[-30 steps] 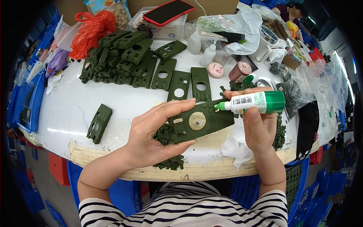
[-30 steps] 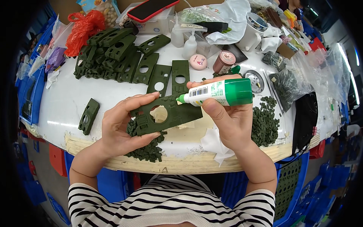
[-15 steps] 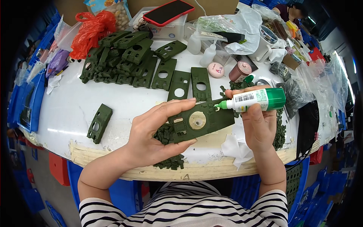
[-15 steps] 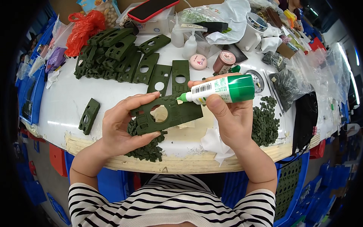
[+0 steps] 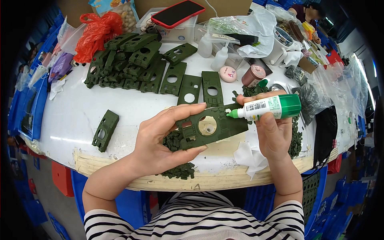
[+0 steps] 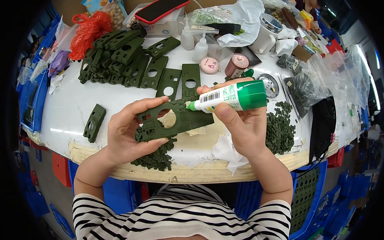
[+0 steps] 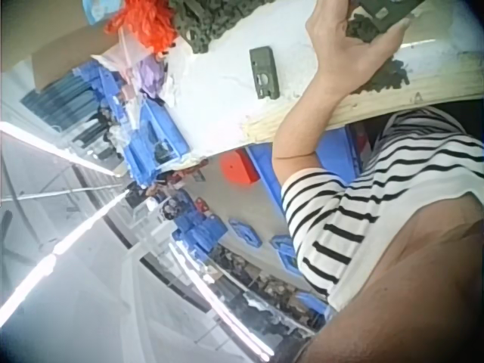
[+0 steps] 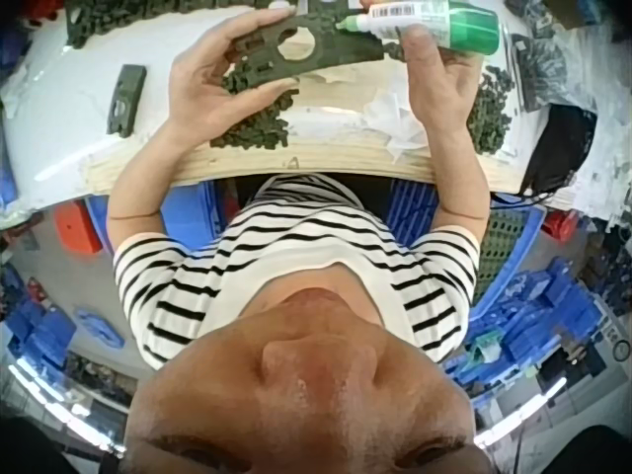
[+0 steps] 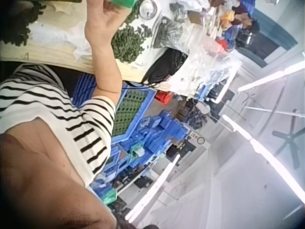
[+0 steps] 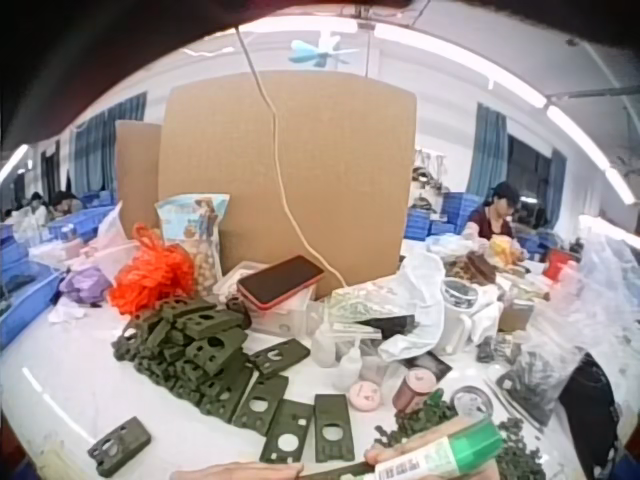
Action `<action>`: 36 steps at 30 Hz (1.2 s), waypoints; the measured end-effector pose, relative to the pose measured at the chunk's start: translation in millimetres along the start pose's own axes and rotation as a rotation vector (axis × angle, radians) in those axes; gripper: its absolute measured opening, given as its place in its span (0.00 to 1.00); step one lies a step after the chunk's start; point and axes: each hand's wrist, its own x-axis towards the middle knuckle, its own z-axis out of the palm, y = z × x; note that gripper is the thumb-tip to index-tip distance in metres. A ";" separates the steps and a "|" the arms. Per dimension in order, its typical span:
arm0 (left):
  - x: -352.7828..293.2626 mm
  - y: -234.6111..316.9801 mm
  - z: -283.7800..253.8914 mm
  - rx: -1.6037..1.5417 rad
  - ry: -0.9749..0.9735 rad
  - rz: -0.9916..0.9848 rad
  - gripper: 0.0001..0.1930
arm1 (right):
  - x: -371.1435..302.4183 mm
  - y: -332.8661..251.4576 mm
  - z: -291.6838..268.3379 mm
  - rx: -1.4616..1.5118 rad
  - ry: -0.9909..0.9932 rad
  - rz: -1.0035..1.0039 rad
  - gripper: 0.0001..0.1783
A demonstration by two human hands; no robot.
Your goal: Applying glue to toy tank chassis components for assembly.
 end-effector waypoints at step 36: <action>-0.2 -6.2 7.9 -0.896 -0.035 -0.351 0.37 | -4.6 -4.5 0.7 0.122 -0.068 0.128 0.24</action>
